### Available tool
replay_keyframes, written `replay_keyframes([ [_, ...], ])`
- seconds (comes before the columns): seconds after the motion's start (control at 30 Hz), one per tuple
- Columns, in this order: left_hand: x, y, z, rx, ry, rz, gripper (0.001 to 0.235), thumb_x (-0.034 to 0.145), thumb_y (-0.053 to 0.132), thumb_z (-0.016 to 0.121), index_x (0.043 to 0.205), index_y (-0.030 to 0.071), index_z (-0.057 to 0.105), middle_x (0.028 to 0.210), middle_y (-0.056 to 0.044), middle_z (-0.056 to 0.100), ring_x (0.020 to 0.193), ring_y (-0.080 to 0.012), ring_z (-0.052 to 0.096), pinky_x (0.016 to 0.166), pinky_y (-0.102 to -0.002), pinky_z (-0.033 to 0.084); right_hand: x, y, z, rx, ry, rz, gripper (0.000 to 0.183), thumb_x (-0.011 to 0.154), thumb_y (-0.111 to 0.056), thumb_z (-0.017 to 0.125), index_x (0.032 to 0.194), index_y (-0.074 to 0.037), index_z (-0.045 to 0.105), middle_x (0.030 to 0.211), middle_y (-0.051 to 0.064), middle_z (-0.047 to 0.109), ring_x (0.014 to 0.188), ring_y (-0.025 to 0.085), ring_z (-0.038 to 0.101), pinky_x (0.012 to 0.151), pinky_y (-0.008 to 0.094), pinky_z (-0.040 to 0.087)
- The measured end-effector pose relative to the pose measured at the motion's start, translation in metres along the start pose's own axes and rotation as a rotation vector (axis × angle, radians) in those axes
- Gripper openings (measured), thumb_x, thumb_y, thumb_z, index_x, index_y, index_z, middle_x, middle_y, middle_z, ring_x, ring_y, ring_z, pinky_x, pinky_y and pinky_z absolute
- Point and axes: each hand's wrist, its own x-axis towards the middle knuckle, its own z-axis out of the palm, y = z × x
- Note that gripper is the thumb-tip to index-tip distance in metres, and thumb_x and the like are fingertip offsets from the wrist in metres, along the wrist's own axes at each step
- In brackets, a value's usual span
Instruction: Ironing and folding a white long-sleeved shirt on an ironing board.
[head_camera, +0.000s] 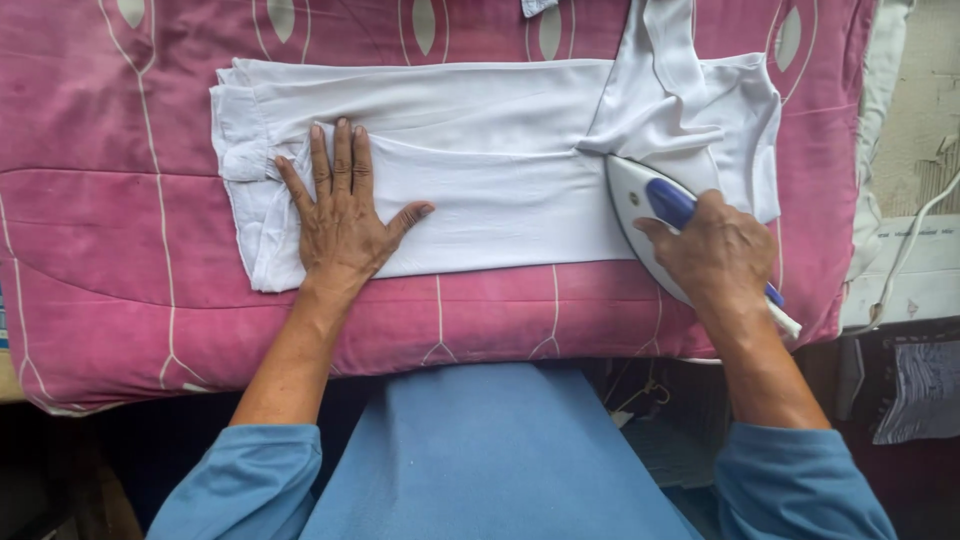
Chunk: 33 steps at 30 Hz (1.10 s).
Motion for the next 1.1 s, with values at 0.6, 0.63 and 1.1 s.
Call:
replay_keyframes([
  [0.6,0.001,0.001,0.002,-0.102,-0.026,0.037,0.138,0.088,0.101,0.013,0.165,-0.013,0.022,0.172,-0.025,0.005,0.153,-0.0357,-0.013,0.108,-0.068,-0.023,-0.031,0.061,0.019,0.027,-0.143,0.165,0.066,0.087,-0.068,0.073,0.105,-0.005,0.07,0.075,0.01,0.072,0.061,0.024,0.071,0.057,0.038,0.059],
  [0.63,-0.002,0.001,0.003,-0.103,-0.032,0.035,0.138,0.088,0.101,0.013,0.165,-0.013,0.022,0.172,-0.025,0.005,0.153,-0.0357,-0.013,0.108,-0.068,-0.023,-0.036,0.069,0.019,0.025,-0.149,0.165,0.066,0.087,-0.068,0.073,0.105,-0.005,0.07,0.075,0.01,0.072,0.061,0.024,0.071,0.057,0.038,0.059],
  [1.1,-0.001,-0.004,0.006,-0.142,0.007,0.055,0.141,0.088,0.103,0.02,0.161,-0.018,0.026,0.17,-0.034,0.013,0.154,-0.0434,-0.007,0.107,-0.07,-0.022,-0.028,-0.048,-0.011,0.32,0.089,-0.201,0.053,0.079,-0.051,0.087,0.086,-0.003,0.065,0.074,0.016,0.073,0.058,0.034,0.07,0.058,0.047,0.054],
])
